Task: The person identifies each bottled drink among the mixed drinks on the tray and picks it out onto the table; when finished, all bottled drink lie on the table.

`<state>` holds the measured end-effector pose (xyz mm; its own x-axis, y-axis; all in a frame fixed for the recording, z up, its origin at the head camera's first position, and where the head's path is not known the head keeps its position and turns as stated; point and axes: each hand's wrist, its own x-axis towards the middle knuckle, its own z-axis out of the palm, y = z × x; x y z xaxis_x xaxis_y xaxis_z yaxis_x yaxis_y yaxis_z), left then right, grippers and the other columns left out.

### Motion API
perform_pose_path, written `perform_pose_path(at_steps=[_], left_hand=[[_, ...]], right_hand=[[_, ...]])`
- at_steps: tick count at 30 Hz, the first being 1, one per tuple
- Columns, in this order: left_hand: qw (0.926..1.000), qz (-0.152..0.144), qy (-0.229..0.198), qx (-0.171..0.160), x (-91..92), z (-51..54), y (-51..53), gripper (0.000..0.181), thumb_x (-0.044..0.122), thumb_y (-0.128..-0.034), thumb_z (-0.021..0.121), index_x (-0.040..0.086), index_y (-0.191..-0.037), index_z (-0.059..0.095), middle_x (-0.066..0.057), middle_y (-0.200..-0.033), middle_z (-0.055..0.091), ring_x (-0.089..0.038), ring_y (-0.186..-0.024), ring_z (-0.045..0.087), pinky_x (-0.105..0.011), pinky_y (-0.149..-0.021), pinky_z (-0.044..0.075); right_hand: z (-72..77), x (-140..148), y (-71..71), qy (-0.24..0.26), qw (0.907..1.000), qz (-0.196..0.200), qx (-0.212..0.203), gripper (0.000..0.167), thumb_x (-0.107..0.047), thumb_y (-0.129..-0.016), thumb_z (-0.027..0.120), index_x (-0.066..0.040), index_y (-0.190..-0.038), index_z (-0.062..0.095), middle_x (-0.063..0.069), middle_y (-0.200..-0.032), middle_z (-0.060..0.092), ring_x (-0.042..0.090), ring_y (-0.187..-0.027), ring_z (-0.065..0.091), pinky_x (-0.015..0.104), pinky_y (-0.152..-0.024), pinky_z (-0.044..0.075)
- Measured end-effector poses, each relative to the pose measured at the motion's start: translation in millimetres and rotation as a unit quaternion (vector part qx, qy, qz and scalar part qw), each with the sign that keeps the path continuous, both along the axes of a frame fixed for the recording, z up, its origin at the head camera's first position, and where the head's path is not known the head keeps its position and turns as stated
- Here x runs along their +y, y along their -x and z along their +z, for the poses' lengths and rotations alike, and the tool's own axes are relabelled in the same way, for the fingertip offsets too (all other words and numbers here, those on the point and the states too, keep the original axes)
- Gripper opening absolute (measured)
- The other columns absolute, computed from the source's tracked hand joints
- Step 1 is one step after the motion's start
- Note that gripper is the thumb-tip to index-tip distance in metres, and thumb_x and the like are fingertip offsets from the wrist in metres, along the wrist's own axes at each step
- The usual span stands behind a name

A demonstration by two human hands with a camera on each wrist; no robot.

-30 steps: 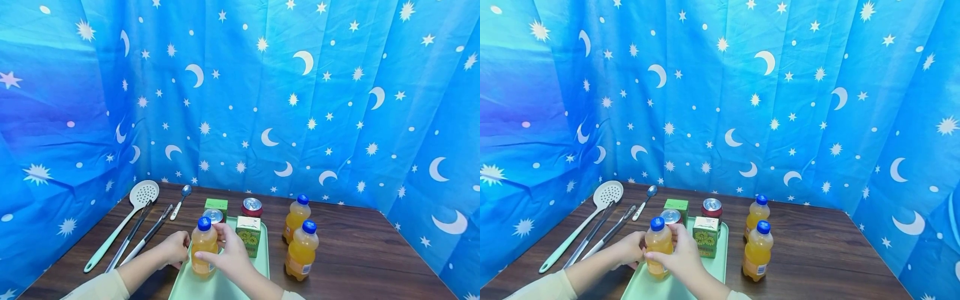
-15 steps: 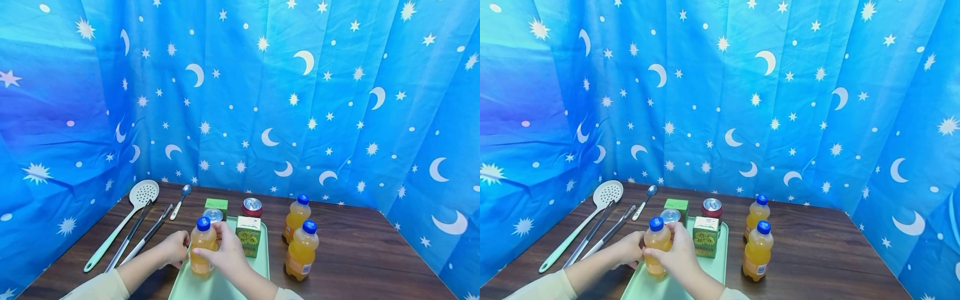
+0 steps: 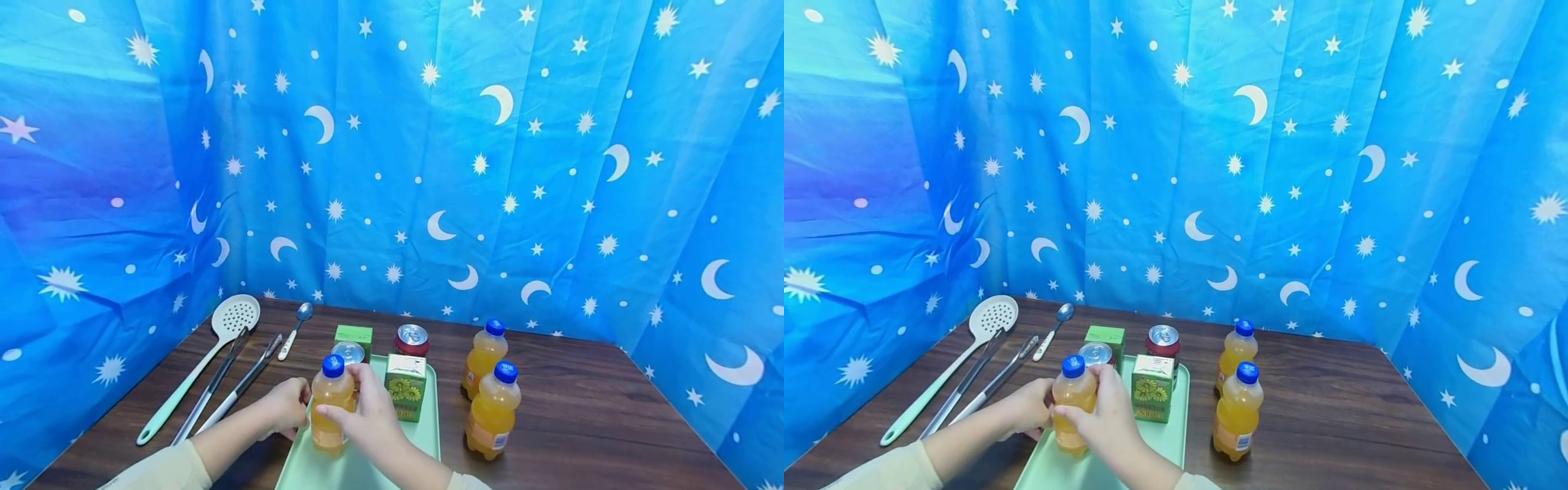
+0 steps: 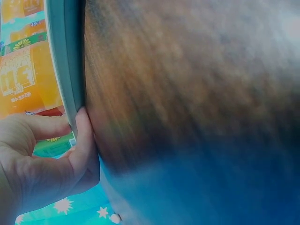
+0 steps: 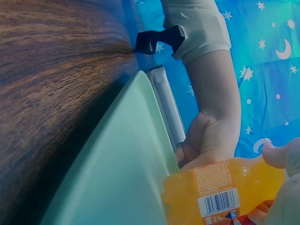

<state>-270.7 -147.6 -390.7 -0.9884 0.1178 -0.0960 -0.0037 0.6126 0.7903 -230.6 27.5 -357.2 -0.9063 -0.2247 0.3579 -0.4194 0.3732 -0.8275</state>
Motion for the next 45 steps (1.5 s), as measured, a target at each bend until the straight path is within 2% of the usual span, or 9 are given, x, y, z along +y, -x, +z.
perform_pose_path(at_steps=[8, 16, 24, 30, 35, 41, 45], left_hand=[[1.0, 0.001, 0.004, -0.002, 0.2, -0.6, 0.3, 0.03, -0.02, -0.0639, 0.055, 0.002, -0.081, 0.044, -0.011, -0.073, 0.043, -0.021, -0.058, 0.053, -0.034, -0.043, 0.052], [1.0, 0.001, 0.008, -0.003, 0.7, 1.6, -0.7, 0.029, -0.02, -0.0661, 0.056, 0.001, -0.082, 0.044, -0.012, -0.074, 0.043, -0.021, -0.06, 0.054, -0.035, -0.044, 0.052], [0.9999, -0.003, 0.013, 0.006, 1.0, -0.3, -0.4, 0.03, -0.02, -0.0671, 0.059, 0.0, -0.083, 0.044, -0.012, -0.073, 0.044, -0.021, -0.058, 0.053, -0.034, -0.044, 0.052], [0.9999, -0.004, 0.008, 0.006, 0.5, 0.0, -1.1, 0.029, -0.02, -0.066, 0.058, -0.001, -0.083, 0.044, -0.012, -0.073, 0.044, -0.021, -0.058, 0.054, -0.034, -0.044, 0.052], [0.9999, -0.002, 0.01, 0.008, 1.5, 1.0, -2.1, 0.028, -0.02, -0.0666, 0.057, -0.001, -0.082, 0.044, -0.012, -0.073, 0.043, -0.021, -0.058, 0.053, -0.034, -0.044, 0.052], [0.9999, -0.004, 0.007, 0.007, 2.5, 1.4, -2.5, 0.028, -0.019, -0.068, 0.056, 0.0, -0.082, 0.043, -0.012, -0.074, 0.044, -0.021, -0.06, 0.054, -0.034, -0.045, 0.053], [1.0, -0.002, 0.007, 0.002, 1.9, 1.7, -2.7, 0.028, -0.019, -0.0681, 0.057, 0.001, -0.082, 0.043, -0.012, -0.075, 0.043, -0.021, -0.06, 0.054, -0.034, -0.045, 0.053]], right_hand=[[-3.5, -0.4, 0.5, 0.011, 0.9999, 0.007, 0.003, 0.056, -0.027, -0.077, 0.077, -0.007, -0.12, 0.049, 0.002, -0.111, 0.055, 0.019, -0.102, 0.056, 0.033, -0.084, 0.05], [-4.7, 1.0, 0.6, 0.045, 0.9988, 0.019, -0.006, 0.056, -0.021, -0.078, 0.077, -0.006, -0.123, 0.048, 0.002, -0.114, 0.054, 0.018, -0.104, 0.056, 0.033, -0.087, 0.05], [-4.8, 7.9, -3.6, 0.039, 0.9986, 0.027, 0.021, 0.054, -0.021, -0.079, 0.076, -0.004, -0.121, 0.048, 0.005, -0.116, 0.056, 0.02, -0.104, 0.057, 0.034, -0.087, 0.05], [-4.1, 9.6, -7.3, 0.035, 0.9989, 0.03, 0.003, 0.053, -0.023, -0.079, 0.076, -0.006, -0.121, 0.048, 0.003, -0.115, 0.056, 0.019, -0.105, 0.057, 0.034, -0.09, 0.048], [-2.1, 12.8, -12.4, 0.036, 0.9986, 0.038, 0.003, 0.054, -0.025, -0.079, 0.075, -0.005, -0.122, 0.047, 0.004, -0.117, 0.055, 0.021, -0.107, 0.056, 0.037, -0.09, 0.048], [0.1, 17.6, -18.8, 0.032, 0.9981, 0.053, 0.0, 0.056, -0.027, -0.08, 0.075, -0.006, -0.123, 0.046, 0.004, -0.119, 0.054, 0.021, -0.109, 0.055, 0.035, -0.09, 0.048], [3.3, 20.9, -22.6, 0.033, 0.9972, 0.065, -0.018, 0.055, -0.028, -0.08, 0.075, -0.009, -0.124, 0.046, 0.002, -0.12, 0.054, 0.019, -0.109, 0.053, 0.034, -0.09, 0.048]])
